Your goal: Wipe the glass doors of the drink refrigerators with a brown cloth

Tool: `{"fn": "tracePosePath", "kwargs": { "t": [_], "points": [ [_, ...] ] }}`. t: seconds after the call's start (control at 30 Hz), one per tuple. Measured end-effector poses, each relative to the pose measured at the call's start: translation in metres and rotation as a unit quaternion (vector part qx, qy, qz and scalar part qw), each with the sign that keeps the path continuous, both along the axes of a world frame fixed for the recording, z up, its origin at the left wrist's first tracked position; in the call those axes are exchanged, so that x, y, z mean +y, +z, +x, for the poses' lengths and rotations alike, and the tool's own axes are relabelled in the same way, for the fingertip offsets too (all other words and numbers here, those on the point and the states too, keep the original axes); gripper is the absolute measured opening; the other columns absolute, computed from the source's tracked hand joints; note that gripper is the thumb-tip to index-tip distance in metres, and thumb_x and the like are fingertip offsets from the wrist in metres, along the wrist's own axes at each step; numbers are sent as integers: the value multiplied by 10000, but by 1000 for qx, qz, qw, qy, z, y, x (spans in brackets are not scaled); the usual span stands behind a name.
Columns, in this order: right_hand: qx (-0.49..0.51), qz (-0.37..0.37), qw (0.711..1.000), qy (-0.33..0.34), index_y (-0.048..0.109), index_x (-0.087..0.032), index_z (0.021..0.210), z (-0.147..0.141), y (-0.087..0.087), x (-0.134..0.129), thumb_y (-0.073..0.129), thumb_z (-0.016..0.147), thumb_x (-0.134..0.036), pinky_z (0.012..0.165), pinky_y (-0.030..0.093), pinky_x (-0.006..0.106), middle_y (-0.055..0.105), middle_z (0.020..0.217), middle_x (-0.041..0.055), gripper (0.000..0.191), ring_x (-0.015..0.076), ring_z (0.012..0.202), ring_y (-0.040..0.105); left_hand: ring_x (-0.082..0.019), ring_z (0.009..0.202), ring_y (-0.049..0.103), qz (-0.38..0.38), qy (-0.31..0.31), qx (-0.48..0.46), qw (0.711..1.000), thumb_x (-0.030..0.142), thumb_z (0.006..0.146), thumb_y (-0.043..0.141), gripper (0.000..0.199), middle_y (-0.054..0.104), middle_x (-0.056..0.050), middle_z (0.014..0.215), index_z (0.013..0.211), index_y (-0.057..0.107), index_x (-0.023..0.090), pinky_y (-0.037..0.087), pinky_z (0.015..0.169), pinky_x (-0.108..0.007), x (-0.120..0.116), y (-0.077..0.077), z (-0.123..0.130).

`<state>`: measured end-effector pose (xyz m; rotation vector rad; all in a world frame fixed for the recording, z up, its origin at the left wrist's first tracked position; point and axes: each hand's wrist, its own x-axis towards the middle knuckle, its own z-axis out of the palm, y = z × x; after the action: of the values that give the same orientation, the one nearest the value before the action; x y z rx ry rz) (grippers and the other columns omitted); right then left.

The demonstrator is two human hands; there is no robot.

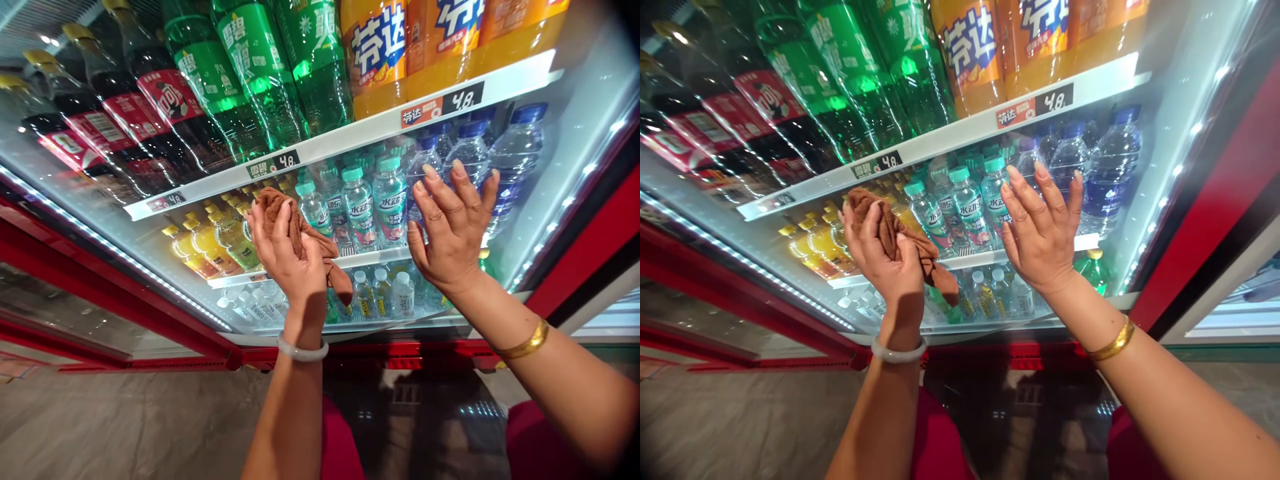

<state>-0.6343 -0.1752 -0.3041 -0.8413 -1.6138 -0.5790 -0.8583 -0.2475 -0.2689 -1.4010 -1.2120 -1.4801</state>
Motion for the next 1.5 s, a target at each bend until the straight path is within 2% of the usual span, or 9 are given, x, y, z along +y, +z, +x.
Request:
{"fn": "tracePosePath", "kwargs": {
  "t": [0.13, 0.23, 0.47, 0.67, 0.9, 1.1, 1.2, 1.33, 1.5],
  "points": [
    [27, -7, 999, 19, 370, -442, 1615, -25, 1, -11, 556, 997, -339, 1359, 66, 676, 492, 1637, -71, 653, 327, 1649, 164, -275, 1661, 203, -45, -24, 74, 996, 25, 899, 552, 710, 304, -2, 1766, 1540, 513, 327, 241, 1354, -566, -3, -14, 21],
    [34, -18, 998, 41, 339, -453, 1629, -40, 3, -14, 526, 1013, -343, 1354, 59, 692, 490, 1639, -68, 653, 321, 1633, 233, -279, 1659, 209, -117, -53, 171, 977, 43, 889, 609, 702, 277, 9, 1777, 1523, 536, 337, 272, 1349, -536, -8, -25, 31],
    [-12, -64, 996, 69, 390, -489, 1596, -72, 2, -23, 452, 1050, -311, 1367, 32, 646, 474, 1638, -106, 578, 268, 1611, 304, -269, 1655, 228, -57, 18, 38, 997, 57, 909, 562, 653, 330, -42, 1755, 1516, 535, 296, 248, 1347, -554, -22, -9, -35],
    [-46, -47, 994, 86, 421, -501, 1569, -108, -17, -32, 462, 1053, -364, 1388, 48, 579, 505, 1607, -134, 536, 217, 1606, 312, -283, 1663, 193, -130, -13, 127, 983, 77, 930, 575, 719, 271, -25, 1780, 1589, 445, 334, 257, 1346, -573, -25, -33, -20],
    [-30, -54, 995, 82, 435, -464, 1571, -114, -16, -32, 516, 1037, -328, 1377, 61, 599, 523, 1601, -95, 557, 253, 1602, 338, -298, 1668, 157, -95, 35, 49, 994, 43, 902, 529, 832, 214, -14, 1796, 1655, 339, 342, 220, 1351, -597, -32, -14, -66],
    [-9, -4, 996, 89, 490, -493, 1515, -112, -22, -29, 553, 1020, -310, 1365, 89, 638, 535, 1594, -98, 531, 276, 1572, 396, -255, 1667, 172, -168, -55, 194, 965, 59, 913, 565, 693, 348, -39, 1750, 1565, 493, 280, 307, 1338, -493, -33, -23, -41],
    [-25, 17, 995, 96, 375, -493, 1597, -107, -25, -30, 581, 1015, -286, 1365, 87, 632, 526, 1607, -68, 651, 278, 1568, 402, -245, 1668, 163, -179, -56, 201, 961, 67, 945, 566, 649, 391, -62, 1727, 1560, 500, 262, 308, 1341, -475, -37, -22, -45],
    [-81, 62, 991, 91, 287, -367, 1665, -109, -12, -34, 636, 994, -227, 1349, 90, 672, 539, 1601, 41, 769, 282, 1589, 360, -275, 1669, 162, -119, -26, 107, 987, 10, 940, 538, 707, 341, -68, 1748, 1591, 453, 272, 277, 1350, -548, -38, -16, -64],
    [-102, 126, 983, 81, 372, -275, 1633, -132, 20, -33, 610, 1010, -201, 1369, 59, 561, 587, 1558, 73, 671, 215, 1596, 341, -286, 1669, 156, -121, -48, 116, 985, 33, 940, 547, 819, 255, -24, 1780, 1666, 295, 316, 346, 1326, -574, -29, -22, -53]
  ]
}}
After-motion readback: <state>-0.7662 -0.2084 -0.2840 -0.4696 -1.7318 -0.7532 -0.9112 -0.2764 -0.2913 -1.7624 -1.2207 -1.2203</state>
